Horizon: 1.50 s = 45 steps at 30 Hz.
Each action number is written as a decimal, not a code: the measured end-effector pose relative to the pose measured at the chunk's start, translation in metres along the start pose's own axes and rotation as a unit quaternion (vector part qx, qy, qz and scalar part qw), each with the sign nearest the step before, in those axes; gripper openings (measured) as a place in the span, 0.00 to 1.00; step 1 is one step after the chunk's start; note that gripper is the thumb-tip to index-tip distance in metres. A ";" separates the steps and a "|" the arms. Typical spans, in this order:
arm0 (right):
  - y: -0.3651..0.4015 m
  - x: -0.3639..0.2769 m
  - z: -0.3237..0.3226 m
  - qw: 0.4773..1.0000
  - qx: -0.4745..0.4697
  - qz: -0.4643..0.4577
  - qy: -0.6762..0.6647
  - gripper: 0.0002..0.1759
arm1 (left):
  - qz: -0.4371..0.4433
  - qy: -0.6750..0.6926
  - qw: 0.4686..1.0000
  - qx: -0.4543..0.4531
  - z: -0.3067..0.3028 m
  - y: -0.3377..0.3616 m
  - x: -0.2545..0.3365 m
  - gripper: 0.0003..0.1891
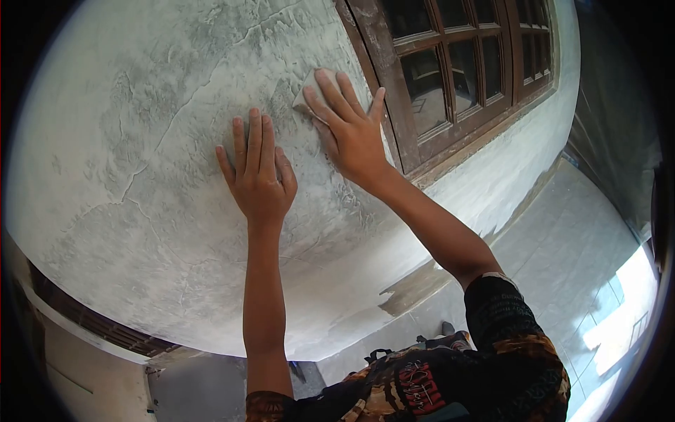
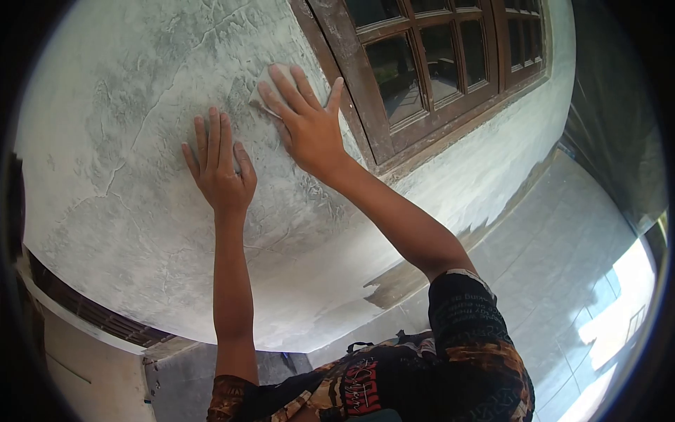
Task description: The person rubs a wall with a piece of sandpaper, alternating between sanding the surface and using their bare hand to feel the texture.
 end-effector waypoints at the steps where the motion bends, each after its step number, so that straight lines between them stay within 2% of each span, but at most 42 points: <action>1: -0.003 0.001 0.002 1.000 -0.003 -0.001 0.000 0.32 | 0.003 -0.006 1.000 -0.007 0.000 0.004 0.002 0.26; 4: 0.004 0.008 -0.004 0.997 0.047 0.060 -0.020 0.34 | 0.001 -0.004 1.000 -0.023 0.001 0.007 0.004 0.26; 6: 0.058 -0.006 0.016 0.998 -0.053 0.039 -0.014 0.36 | -0.001 -0.001 1.000 -0.025 0.002 0.010 0.006 0.26; 8: 0.074 -0.003 0.024 0.996 -0.081 0.025 0.024 0.34 | -0.007 0.001 1.000 -0.024 0.004 0.014 0.007 0.27; 11: 0.004 0.013 -0.010 0.994 0.022 0.102 -0.011 0.28 | 0.000 0.006 0.999 -0.042 0.008 0.020 0.014 0.27; 12: -0.006 0.015 -0.013 0.994 0.042 0.102 -0.018 0.28 | 0.004 0.000 0.999 -0.050 0.008 0.018 0.015 0.28; 14: 0.014 0.015 -0.005 0.995 0.029 0.092 -0.007 0.29 | 0.001 -0.001 0.998 -0.059 0.008 0.019 0.015 0.28; 17: 0.096 0.014 0.020 0.992 -0.078 0.101 -0.008 0.30 | 0.000 -0.004 0.998 -0.067 0.010 0.018 0.016 0.29; 20: 0.059 0.015 0.010 0.994 -0.055 0.085 0.026 0.29 | 0.004 0.001 0.997 -0.078 0.011 0.019 0.015 0.31; 23: -0.001 0.016 -0.007 0.998 0.017 0.057 0.003 0.28 | 0.015 0.014 0.996 -0.090 0.008 0.012 0.011 0.31; 25: 0.006 0.015 -0.007 0.999 0.017 0.041 0.007 0.29 | 0.080 0.021 0.991 -0.104 0.003 -0.001 0.011 0.32; 26: 0.026 0.020 -0.003 0.999 0.000 0.051 0.008 0.29 | 0.068 0.023 0.991 -0.110 0.003 -0.005 0.003 0.32; 28: 0.071 0.032 0.009 0.998 -0.025 0.049 0.011 0.30 | 0.149 0.022 0.983 -0.107 0.005 -0.019 0.001 0.33; 29: 0.088 0.036 0.014 0.998 -0.042 0.050 0.009 0.31 | 0.131 0.019 0.985 -0.110 0.006 -0.025 -0.009 0.33; 31: 0.097 0.032 0.017 0.997 -0.073 0.036 0.003 0.32 | 0.233 -0.016 0.962 -0.139 0.008 -0.033 -0.006 0.33; 32: 0.094 0.030 0.016 0.997 -0.069 0.033 -0.007 0.33 | 0.216 -0.017 0.966 -0.144 0.003 -0.041 -0.017 0.33; 34: 0.091 0.021 0.013 0.997 -0.075 0.016 -0.019 0.34 | 0.331 0.070 0.932 -0.129 -0.013 -0.052 -0.013 0.31; 38: 0.090 0.009 0.005 0.994 -0.082 0.020 -0.063 0.41 | 0.347 0.073 0.926 -0.128 -0.011 -0.048 -0.014 0.33; 41: 0.087 0.012 0.009 0.994 -0.080 0.039 -0.067 0.38 | 0.349 0.084 0.921 -0.155 -0.009 -0.046 -0.009 0.38; 45: 0.090 0.015 0.013 0.995 -0.096 0.027 0.009 0.32 | 0.357 0.074 0.916 -0.168 -0.005 -0.042 -0.004 0.43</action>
Point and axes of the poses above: each hand's wrist, its own y-axis away from the middle knuckle, its own z-axis out of the palm, x = y × z, the point moved 8 cm from there along -y, towards the middle knuckle, and after that the axes turned 13 degrees about z, right-handed, at the moved point
